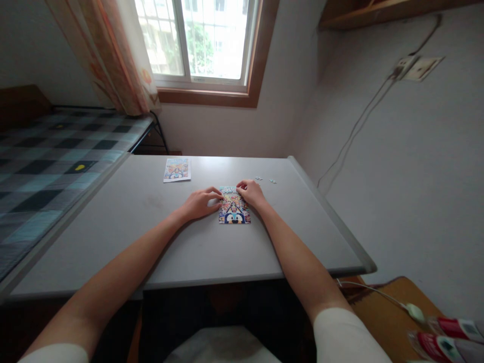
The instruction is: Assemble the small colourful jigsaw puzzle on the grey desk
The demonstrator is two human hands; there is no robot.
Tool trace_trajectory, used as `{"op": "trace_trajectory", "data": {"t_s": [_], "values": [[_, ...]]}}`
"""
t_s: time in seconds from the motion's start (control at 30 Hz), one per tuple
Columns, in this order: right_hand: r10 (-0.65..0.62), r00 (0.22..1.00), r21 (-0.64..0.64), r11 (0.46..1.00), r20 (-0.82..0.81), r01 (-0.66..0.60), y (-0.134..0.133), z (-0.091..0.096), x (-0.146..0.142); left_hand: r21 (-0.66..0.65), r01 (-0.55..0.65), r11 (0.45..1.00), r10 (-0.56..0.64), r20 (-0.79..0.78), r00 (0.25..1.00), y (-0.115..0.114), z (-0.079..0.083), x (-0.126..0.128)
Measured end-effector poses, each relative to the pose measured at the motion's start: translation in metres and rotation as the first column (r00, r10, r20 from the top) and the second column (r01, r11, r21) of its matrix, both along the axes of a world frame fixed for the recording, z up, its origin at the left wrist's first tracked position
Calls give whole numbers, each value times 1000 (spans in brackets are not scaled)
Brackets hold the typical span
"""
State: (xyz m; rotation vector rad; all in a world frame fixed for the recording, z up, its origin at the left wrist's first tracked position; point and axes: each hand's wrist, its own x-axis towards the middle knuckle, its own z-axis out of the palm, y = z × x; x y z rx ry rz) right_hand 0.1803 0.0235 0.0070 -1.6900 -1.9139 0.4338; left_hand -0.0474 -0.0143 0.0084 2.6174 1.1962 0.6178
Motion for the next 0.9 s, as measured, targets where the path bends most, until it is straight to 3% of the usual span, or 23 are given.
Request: {"op": "trace_trajectory", "data": {"t_s": [0.53, 0.9], "values": [[46, 996, 1, 999, -76, -46, 7, 5, 13, 2, 6, 1000, -6, 1, 1000, 1, -1, -1], [41, 999, -24, 999, -19, -42, 3, 3, 7, 2, -1, 1000, 1, -12, 1000, 0, 1, 0]]}}
